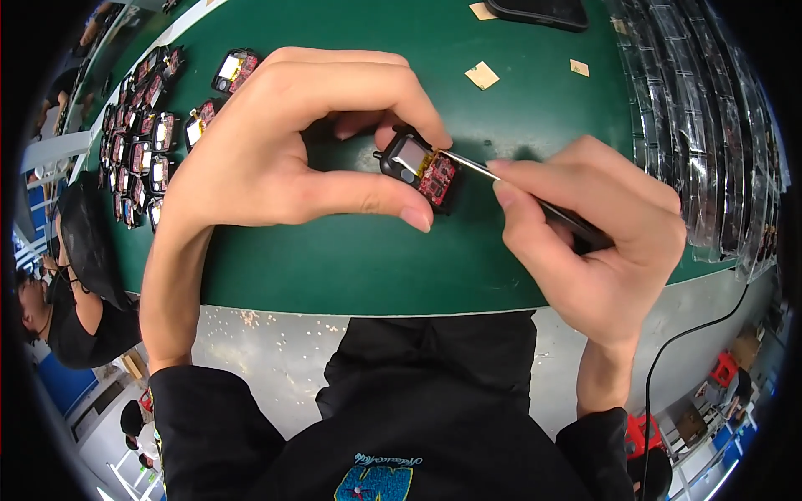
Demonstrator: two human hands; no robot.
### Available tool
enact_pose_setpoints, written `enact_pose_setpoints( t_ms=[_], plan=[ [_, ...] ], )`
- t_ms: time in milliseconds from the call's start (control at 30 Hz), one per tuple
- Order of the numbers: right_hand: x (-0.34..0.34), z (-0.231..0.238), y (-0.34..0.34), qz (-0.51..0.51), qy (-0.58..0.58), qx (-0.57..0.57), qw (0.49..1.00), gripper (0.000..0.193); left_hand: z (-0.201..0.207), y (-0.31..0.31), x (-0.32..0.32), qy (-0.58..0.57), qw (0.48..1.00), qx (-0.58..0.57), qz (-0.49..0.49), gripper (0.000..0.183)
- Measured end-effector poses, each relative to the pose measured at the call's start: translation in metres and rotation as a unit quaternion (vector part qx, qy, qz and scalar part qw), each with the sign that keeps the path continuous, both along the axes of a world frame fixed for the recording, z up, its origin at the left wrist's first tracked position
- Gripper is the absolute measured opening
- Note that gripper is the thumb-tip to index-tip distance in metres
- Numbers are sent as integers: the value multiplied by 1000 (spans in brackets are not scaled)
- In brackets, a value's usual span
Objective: The recorder uses tweezers to apply small yellow adhesive tapes onto electronic watch components and places them into a storage tray.
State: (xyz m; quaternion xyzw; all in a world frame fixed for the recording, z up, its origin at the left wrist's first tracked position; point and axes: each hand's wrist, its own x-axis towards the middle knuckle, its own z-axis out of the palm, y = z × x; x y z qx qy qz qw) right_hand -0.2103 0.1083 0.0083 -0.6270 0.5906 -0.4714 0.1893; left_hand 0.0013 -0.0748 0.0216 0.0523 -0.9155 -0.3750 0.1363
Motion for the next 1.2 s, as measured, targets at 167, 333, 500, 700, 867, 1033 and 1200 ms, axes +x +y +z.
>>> enact_pose_setpoints(
  t_ms=[167,333,500,700,867,1033,1200],
  plan=[
    [2,-4,-2,0,-4,-6,1000,23,1,2,3,-16,1000,0,11,55],
    [1,1,-2,-4,25,-29,999,22,9,1,0,-19,1000,-9,0,56],
    [0,-4,-7,-52,-21,-50,997,19,9,5,2,-50,998,-18,42,61],
    [1,3,1,-91,-76,-79,990,17,16,17,-3,-15,983,-181,15,54],
    [4,-3,3,-101,-111,-110,982,14,15,27,-3,45,959,-278,18,46],
    [2,-4,7,-94,-136,-122,979,14,22,20,-1,41,961,-248,118,46],
    [1,-9,3,-79,-136,-127,979,16,81,-29,-36,204,947,-187,163,29]
  ],
)
